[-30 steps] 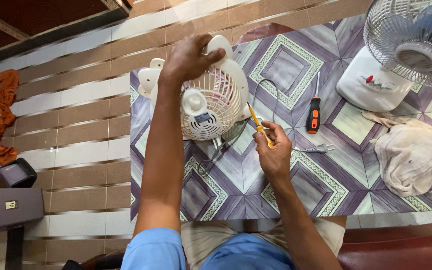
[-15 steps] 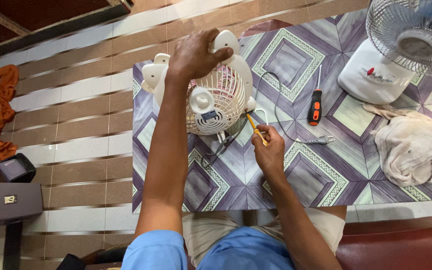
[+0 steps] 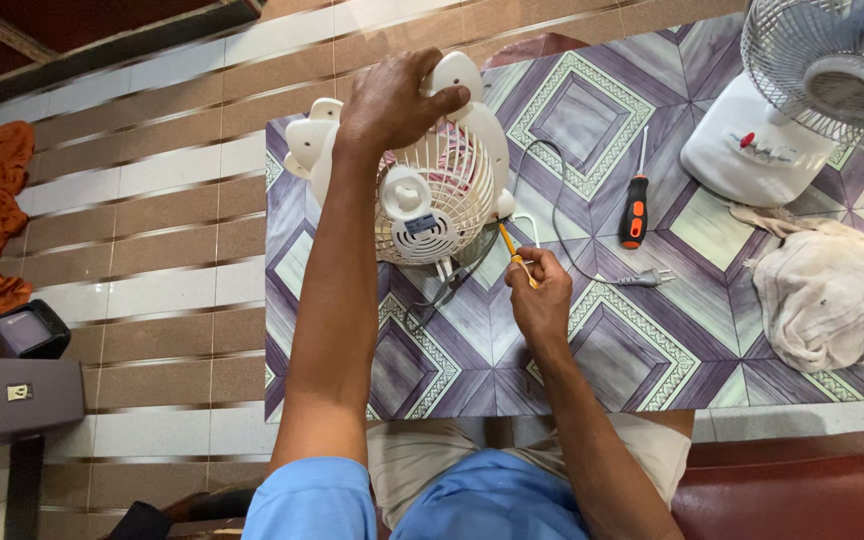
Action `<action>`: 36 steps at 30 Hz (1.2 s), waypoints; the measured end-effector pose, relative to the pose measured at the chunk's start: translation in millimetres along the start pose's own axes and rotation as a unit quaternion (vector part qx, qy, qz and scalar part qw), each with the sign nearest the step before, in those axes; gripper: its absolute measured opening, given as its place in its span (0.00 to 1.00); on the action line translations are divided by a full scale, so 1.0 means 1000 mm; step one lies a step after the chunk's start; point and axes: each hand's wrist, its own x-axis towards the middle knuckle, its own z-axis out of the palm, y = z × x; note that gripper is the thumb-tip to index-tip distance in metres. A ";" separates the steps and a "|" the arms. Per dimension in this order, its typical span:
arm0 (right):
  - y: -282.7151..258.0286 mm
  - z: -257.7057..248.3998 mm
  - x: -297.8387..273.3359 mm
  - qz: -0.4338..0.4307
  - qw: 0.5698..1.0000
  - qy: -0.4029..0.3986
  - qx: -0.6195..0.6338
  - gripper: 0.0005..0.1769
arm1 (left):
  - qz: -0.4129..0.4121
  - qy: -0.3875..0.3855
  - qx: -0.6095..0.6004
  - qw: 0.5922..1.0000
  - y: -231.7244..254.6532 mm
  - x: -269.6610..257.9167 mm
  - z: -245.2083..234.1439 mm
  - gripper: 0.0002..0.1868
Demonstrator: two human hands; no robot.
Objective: The person uses a yellow-handled screwdriver to loosen and remove screws from the front grille of a small white and pink electric fan. They rotate the fan to access different screw locations and remove a pink plastic cap from the grille. The clip ends with the fan partially disassembled on the table.
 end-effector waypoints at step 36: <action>0.029 0.021 0.019 -0.102 0.994 0.024 -0.030 0.11 | -0.003 -0.020 -0.010 1.000 0.006 -0.016 -0.006 0.27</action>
